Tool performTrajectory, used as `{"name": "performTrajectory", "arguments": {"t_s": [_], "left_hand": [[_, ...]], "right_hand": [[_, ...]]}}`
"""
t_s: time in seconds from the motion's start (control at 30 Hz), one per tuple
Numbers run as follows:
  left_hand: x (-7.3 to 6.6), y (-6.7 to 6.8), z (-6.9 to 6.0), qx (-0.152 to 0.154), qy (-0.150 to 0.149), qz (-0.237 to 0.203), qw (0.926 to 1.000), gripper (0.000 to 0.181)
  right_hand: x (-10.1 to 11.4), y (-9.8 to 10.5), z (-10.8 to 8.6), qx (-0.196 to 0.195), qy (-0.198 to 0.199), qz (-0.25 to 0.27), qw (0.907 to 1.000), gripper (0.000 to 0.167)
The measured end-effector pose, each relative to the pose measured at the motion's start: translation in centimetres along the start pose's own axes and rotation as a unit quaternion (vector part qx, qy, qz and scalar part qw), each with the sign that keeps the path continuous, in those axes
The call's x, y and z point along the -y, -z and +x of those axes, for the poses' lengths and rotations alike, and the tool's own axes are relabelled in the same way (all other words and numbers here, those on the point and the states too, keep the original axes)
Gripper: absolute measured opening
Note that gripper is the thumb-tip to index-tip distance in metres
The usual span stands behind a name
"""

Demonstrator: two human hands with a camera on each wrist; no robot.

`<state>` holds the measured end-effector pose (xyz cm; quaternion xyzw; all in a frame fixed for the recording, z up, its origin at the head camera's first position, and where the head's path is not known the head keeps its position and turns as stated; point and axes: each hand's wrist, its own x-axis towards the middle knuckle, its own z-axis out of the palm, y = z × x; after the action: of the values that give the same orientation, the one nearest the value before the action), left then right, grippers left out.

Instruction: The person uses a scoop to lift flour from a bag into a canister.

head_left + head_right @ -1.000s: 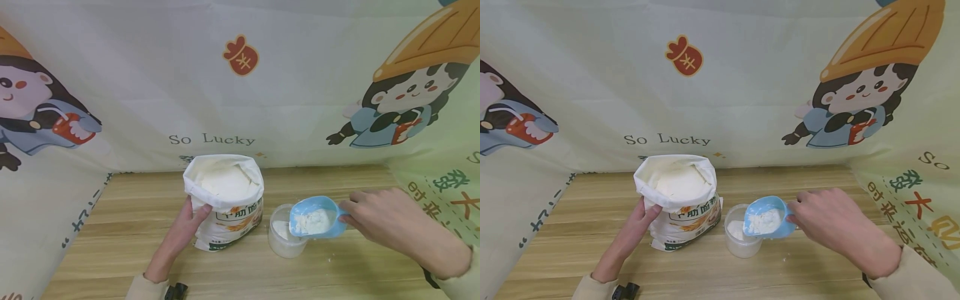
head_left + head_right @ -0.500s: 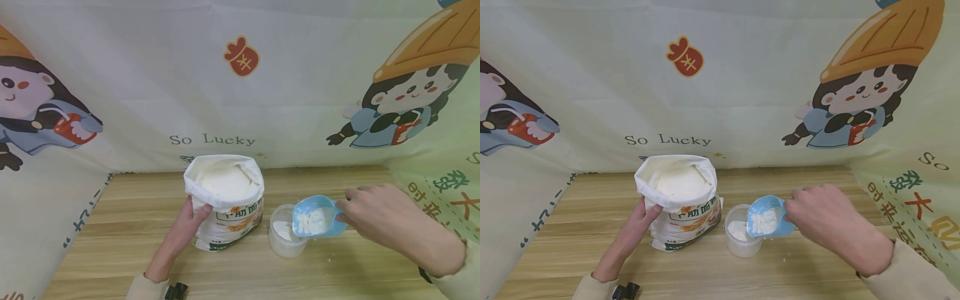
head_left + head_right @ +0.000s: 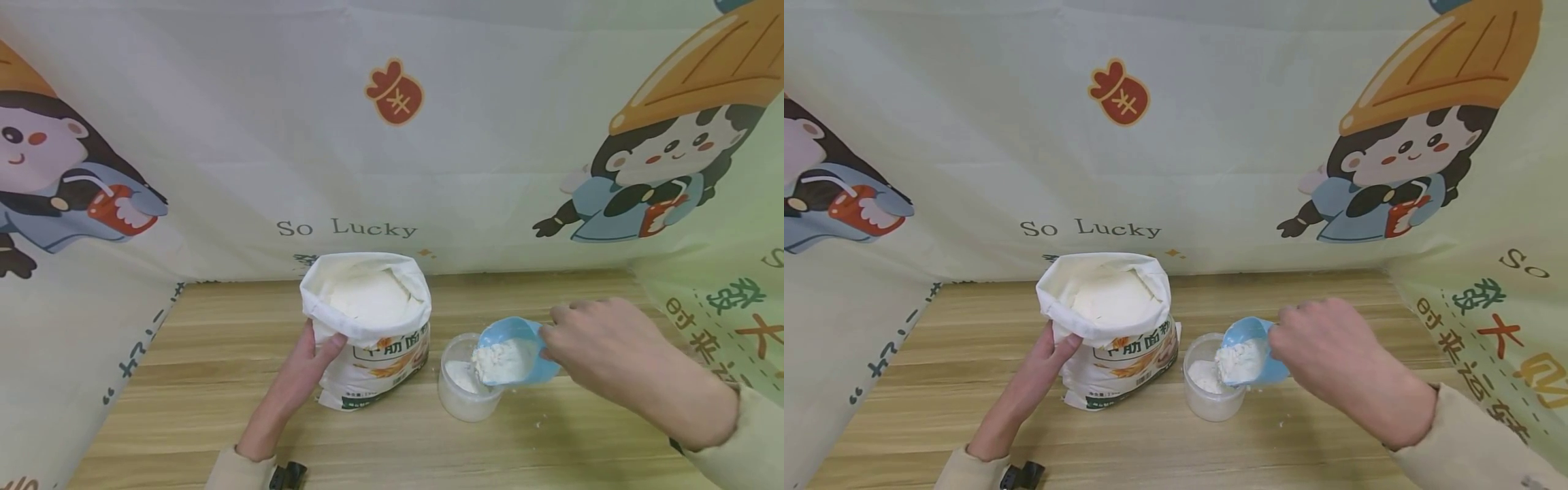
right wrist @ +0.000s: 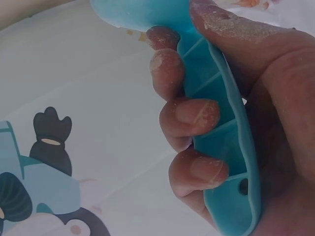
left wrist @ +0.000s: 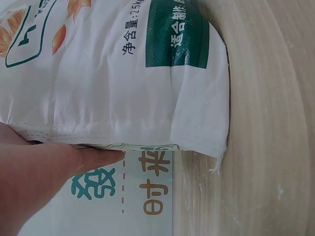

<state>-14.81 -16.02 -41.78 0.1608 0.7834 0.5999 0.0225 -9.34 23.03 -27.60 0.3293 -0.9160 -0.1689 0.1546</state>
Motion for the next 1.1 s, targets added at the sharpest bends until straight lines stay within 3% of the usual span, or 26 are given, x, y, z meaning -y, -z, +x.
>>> {"name": "performTrajectory", "arguments": {"t_s": [0.37,0.87,1.1], "left_hand": [[0.1,0.0,0.0,0.004,-0.011,-0.008,0.9999,0.072],[0.0,0.0,0.0,0.001,-0.009,0.001,1.0,0.067],[0.0,-0.1,0.0,-0.001,-0.005,0.002,1.0,0.068]], "right_hand": [[0.7,0.2,0.5,-0.05,0.016,-0.002,0.9986,0.038],[1.3,0.3,0.6,-0.056,0.025,-0.041,0.9973,0.037],[0.8,-0.4,-0.1,-0.046,0.007,-0.01,0.9989,0.028]]}}
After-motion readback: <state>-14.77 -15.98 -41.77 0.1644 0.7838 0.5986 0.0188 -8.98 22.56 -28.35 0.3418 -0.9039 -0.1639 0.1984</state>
